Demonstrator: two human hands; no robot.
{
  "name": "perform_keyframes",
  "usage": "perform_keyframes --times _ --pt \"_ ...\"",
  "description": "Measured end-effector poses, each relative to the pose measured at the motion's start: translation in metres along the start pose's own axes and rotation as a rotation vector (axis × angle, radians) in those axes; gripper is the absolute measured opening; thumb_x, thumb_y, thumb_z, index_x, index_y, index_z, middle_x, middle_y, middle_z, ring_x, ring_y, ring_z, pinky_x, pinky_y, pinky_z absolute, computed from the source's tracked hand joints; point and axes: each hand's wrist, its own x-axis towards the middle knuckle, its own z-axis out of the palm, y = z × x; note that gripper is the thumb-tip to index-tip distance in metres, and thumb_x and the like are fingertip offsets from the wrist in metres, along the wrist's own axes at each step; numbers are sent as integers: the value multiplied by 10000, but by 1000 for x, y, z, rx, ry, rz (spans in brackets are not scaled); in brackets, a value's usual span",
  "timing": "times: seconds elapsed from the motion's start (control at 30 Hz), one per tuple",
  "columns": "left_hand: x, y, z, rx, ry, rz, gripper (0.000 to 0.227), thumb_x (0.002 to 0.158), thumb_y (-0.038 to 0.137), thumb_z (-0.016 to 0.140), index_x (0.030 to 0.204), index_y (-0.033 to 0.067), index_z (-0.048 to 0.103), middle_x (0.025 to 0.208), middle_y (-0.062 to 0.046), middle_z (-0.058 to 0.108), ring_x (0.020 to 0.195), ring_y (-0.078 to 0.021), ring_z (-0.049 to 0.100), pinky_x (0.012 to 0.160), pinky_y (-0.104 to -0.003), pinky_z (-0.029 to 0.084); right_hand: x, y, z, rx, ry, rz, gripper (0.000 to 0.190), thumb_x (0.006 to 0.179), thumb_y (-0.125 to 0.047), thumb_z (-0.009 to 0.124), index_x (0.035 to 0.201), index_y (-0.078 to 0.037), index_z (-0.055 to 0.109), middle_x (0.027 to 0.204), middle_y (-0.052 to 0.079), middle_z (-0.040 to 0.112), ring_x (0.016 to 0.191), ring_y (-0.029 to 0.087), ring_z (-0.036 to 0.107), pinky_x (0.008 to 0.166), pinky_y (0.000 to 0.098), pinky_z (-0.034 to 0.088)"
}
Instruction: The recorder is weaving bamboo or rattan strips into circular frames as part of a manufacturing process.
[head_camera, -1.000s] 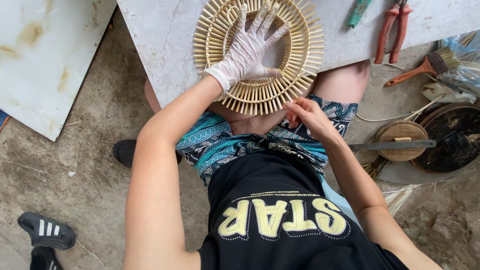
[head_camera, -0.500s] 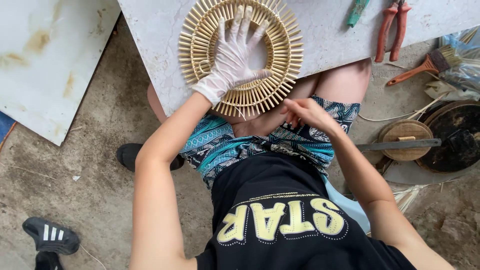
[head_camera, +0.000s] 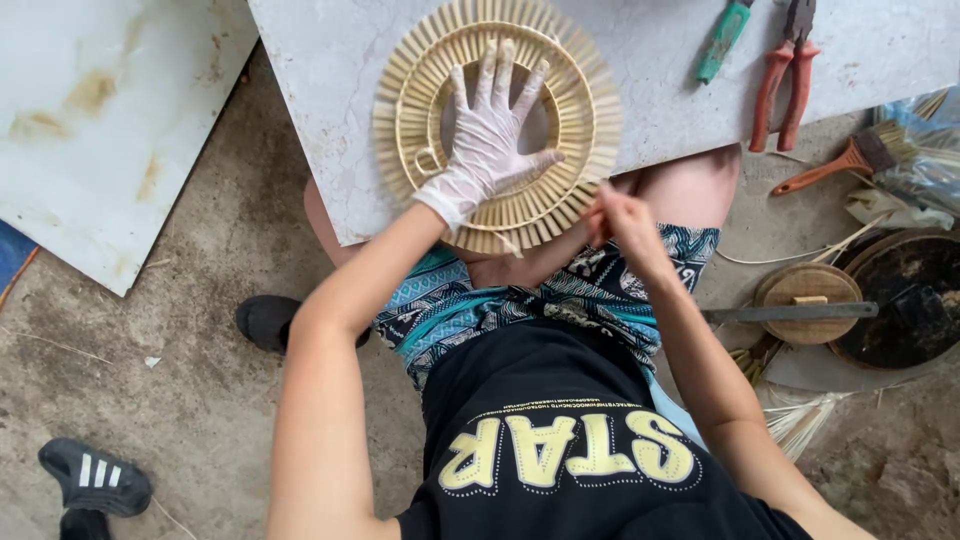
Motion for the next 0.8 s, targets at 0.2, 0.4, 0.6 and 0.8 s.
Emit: perform_keyframes --times 0.2,0.4,0.6,0.8 --pt "-49 -53 30 -194 504 -218 927 983 594 677 1663 168 214 1619 -224 409 1423 -344 480 1177 -504 397 9 -92 -25 -668 522 -64 332 1067 -361 553 1153 -101 741 776 40 703 589 121 586 523 303 457" --pt "-87 -78 62 -234 398 -405 647 984 333 744 1557 231 461 1117 -54 689 1015 -215 651 819 -388 544 78 -89 26 -1010 340 -650 263 1005 -229 711 1134 -9 647 941 162 723 789 316 701 683 448 538" --pt "-97 -46 42 -685 116 -582 683 942 381 704 1557 255 437 999 -5 766 768 -200 710 717 -384 565 131 -112 39 -1201 408 -794 234 970 -249 748 1055 -57 645 973 127 695 846 299 680 700 455 507" --pt "-84 -43 84 -316 482 -396 881 842 388 788 1530 70 340 1176 -146 705 820 -279 723 692 -412 585 171 -124 76 -1220 437 -811 552 917 -520 834 981 -11 631 862 115 663 722 229 632 630 401 500"
